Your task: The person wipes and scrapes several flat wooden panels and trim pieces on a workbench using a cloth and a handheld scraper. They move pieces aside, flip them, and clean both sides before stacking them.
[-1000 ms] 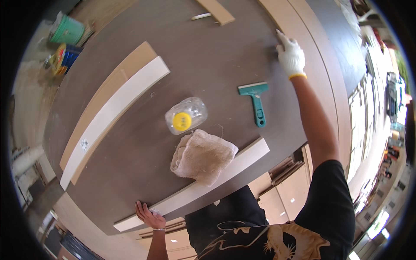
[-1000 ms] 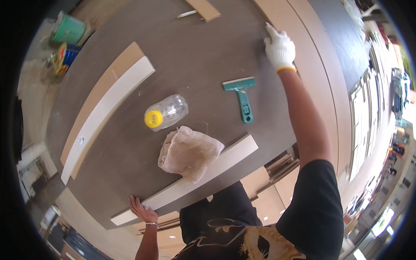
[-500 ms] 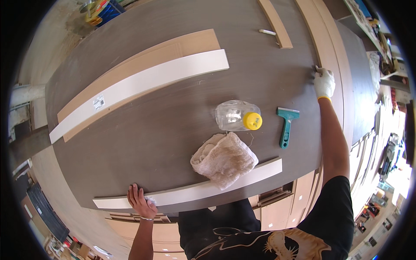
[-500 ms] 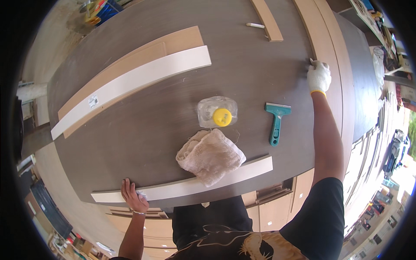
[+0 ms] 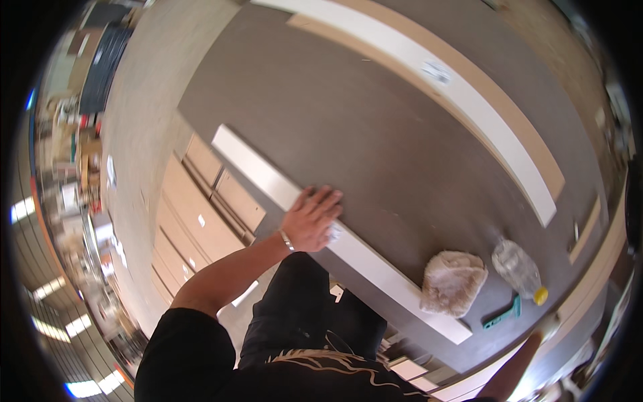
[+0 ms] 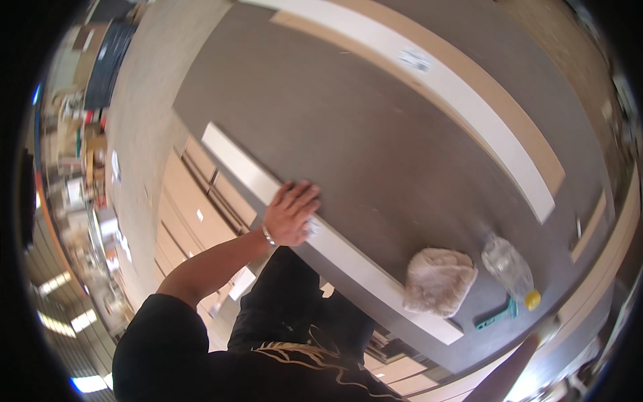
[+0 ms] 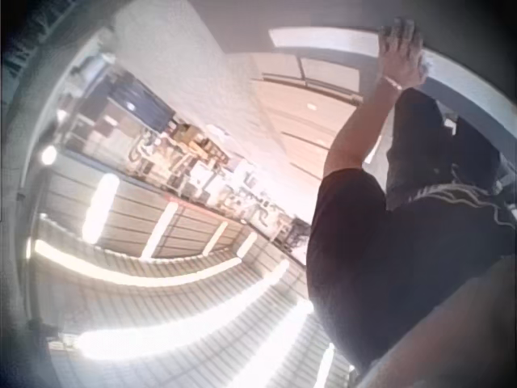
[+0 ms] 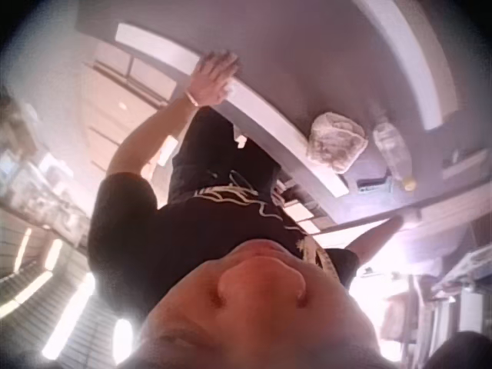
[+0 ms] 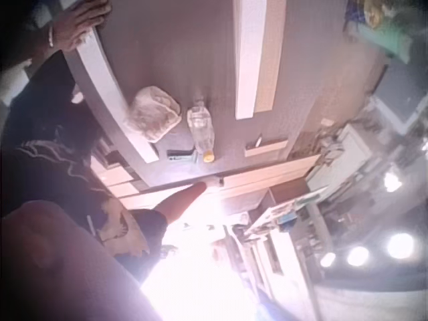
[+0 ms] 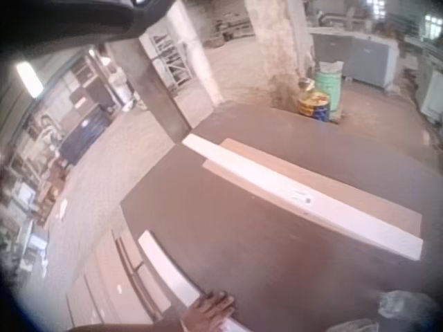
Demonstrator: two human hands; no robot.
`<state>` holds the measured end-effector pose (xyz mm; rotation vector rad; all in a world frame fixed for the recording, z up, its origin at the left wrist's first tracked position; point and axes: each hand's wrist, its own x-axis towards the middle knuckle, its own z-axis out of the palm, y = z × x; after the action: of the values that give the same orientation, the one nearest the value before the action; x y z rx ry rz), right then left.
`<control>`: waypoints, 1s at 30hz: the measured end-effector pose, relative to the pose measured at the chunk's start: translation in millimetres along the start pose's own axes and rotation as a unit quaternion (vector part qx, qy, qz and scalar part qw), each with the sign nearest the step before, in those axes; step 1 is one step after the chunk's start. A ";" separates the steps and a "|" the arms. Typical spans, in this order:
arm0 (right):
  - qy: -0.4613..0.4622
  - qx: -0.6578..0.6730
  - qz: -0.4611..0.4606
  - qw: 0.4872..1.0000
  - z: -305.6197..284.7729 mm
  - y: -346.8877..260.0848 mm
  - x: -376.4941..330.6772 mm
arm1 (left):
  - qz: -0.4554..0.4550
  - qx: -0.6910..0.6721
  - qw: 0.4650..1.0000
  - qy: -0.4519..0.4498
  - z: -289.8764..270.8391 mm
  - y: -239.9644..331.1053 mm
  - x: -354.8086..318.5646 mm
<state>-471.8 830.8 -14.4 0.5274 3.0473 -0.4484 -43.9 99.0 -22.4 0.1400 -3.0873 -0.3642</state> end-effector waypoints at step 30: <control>-0.510 0.062 -0.455 0.728 222.0 -762.1 -641.9 | -0.152 -0.146 0.969 0.129 -29.5 -174.8 -35.9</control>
<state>-126.4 -129.0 25.4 -0.9820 1.9308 -0.6367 8.0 -73.7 -35.2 0.6029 -2.7163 -0.7393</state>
